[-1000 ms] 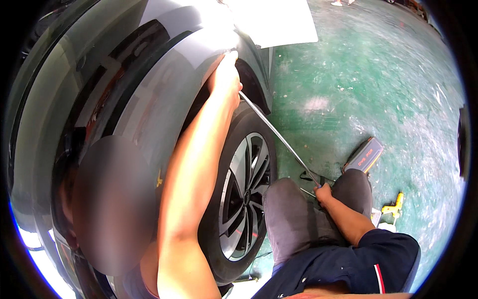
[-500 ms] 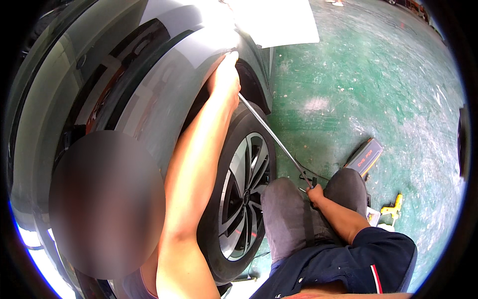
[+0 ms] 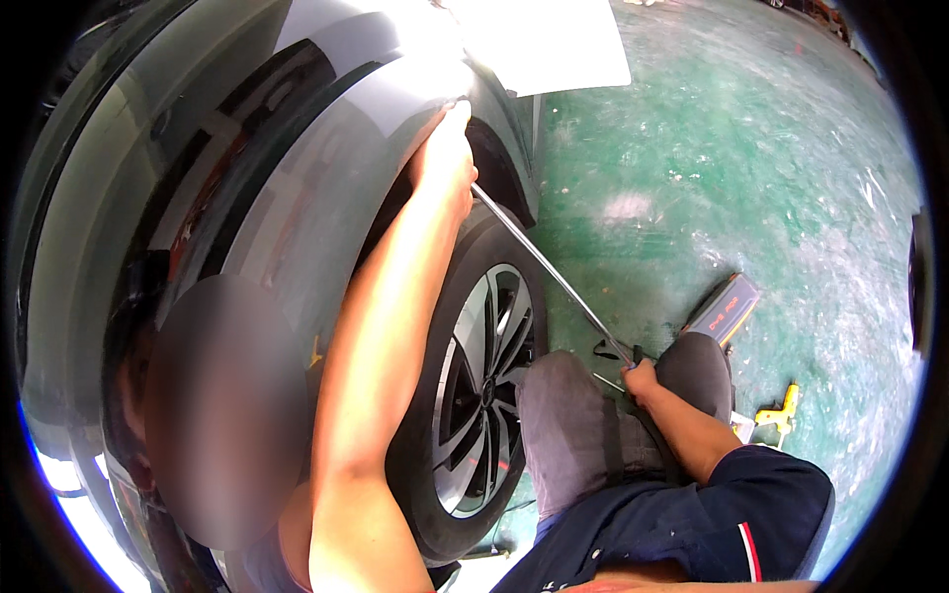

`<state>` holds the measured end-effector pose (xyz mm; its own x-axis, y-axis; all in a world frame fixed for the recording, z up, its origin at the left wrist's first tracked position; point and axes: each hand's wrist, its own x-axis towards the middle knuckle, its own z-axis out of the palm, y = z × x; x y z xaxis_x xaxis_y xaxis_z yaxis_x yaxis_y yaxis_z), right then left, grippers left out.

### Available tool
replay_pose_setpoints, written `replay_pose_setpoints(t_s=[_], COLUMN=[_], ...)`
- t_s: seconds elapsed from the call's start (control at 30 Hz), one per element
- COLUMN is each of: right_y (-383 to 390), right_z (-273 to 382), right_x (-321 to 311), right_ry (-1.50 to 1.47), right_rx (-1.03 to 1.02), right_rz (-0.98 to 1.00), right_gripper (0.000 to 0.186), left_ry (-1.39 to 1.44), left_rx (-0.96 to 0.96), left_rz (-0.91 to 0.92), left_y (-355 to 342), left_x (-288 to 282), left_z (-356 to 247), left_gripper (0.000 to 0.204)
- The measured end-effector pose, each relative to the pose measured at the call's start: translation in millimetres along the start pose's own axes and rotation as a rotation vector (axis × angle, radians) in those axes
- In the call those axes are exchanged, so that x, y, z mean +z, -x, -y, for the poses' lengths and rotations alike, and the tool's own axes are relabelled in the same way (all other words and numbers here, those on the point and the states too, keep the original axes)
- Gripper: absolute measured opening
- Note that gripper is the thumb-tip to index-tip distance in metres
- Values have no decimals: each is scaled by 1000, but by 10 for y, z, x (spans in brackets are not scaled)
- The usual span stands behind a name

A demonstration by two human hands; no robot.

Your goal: The person is repairing a dent on the front wheel arch of a black car. They use a long metal rod to push the dent from the inside and a wooden mallet to tap the area from the outside. The person alternates between these actions to gradually flatten the damaged panel.

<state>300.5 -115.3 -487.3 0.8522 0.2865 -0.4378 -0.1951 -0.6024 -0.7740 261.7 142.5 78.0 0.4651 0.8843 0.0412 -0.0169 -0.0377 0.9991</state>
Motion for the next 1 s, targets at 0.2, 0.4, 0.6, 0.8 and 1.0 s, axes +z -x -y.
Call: replay_pose_setpoints(t_s=[0.2, 0.4, 0.6, 0.8, 1.0], right_y=[-1, 230, 135, 126, 146], right_z=[88, 379, 153, 134, -106], right_x=[-537, -796, -789, -674, -184], right_ry=[117, 156, 190, 170, 181], right_rx=[84, 32, 16, 33, 39], right_rz=[-66, -38, -92, -82, -36], right_gripper=[42, 43, 45, 40, 40], left_ry=[72, 133, 137, 135, 22], left_rx=[-11, -45, -50, -62, -45], left_rz=[-23, -4, 14, 3, -32], left_y=[-5, -59, -69, -49, -38], left_x=[18, -24, 42, -58, 37], left_z=[72, 111, 87, 65, 26], left_gripper=[23, 23, 24, 28, 21])
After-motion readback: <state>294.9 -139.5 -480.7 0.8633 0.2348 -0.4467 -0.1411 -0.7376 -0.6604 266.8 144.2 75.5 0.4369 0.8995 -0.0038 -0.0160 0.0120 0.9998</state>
